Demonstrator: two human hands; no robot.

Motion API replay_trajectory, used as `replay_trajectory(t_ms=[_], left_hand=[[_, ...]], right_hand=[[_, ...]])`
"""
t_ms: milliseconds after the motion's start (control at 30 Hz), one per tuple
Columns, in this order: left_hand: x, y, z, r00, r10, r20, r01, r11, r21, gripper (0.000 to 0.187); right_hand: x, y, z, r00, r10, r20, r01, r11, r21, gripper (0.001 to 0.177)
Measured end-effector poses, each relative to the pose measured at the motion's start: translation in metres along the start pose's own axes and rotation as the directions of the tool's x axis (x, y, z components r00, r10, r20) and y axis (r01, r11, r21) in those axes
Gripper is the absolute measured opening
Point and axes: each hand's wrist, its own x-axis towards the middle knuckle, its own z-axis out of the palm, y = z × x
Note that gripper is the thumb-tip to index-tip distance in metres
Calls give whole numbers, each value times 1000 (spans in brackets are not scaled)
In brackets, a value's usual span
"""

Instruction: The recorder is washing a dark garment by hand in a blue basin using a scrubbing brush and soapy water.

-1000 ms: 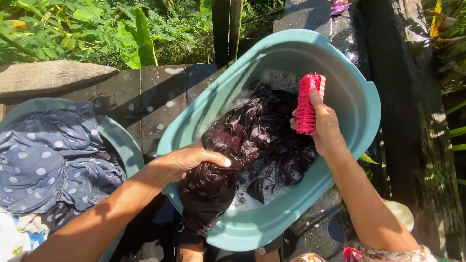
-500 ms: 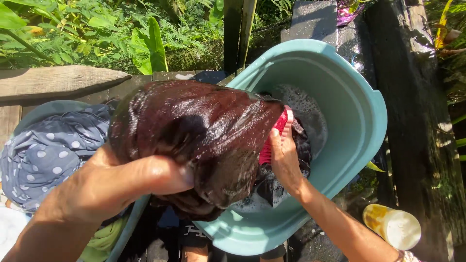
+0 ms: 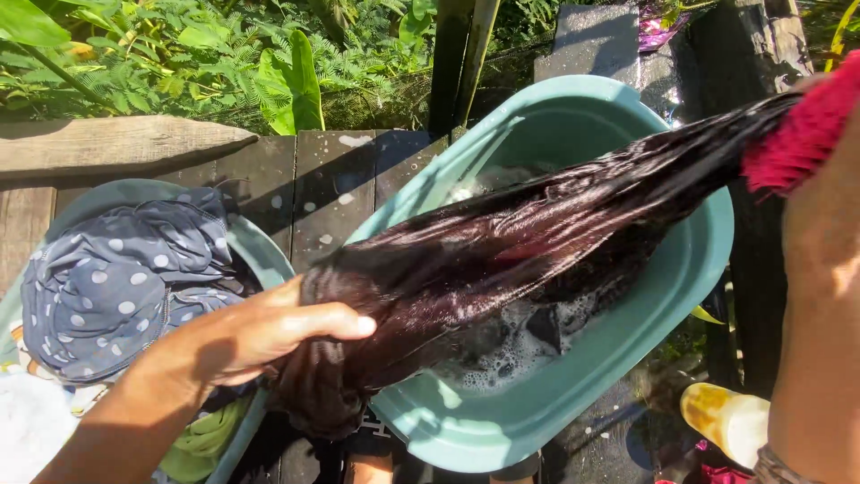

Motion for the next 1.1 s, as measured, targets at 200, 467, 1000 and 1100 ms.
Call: replay_trajectory(t_ms=[200, 467, 1000, 1100], left_hand=[[56, -44, -1, 924, -110, -366, 360, 573, 736, 116], [18, -29, 17, 925, 64, -375, 296, 501, 813, 93], [33, -50, 22, 790, 518, 328, -455, 136, 880, 28], [25, -42, 17, 794, 548, 262, -454, 249, 855, 50]], right_hand=[[-30, 16, 117, 972, 190, 138, -179, 980, -91, 43], [-32, 69, 143, 771, 408, 489, 291, 458, -840, 54], [-18, 97, 134, 781, 480, 399, 136, 493, -860, 56], [-16, 96, 133, 763, 517, 389, 56, 547, -836, 60]])
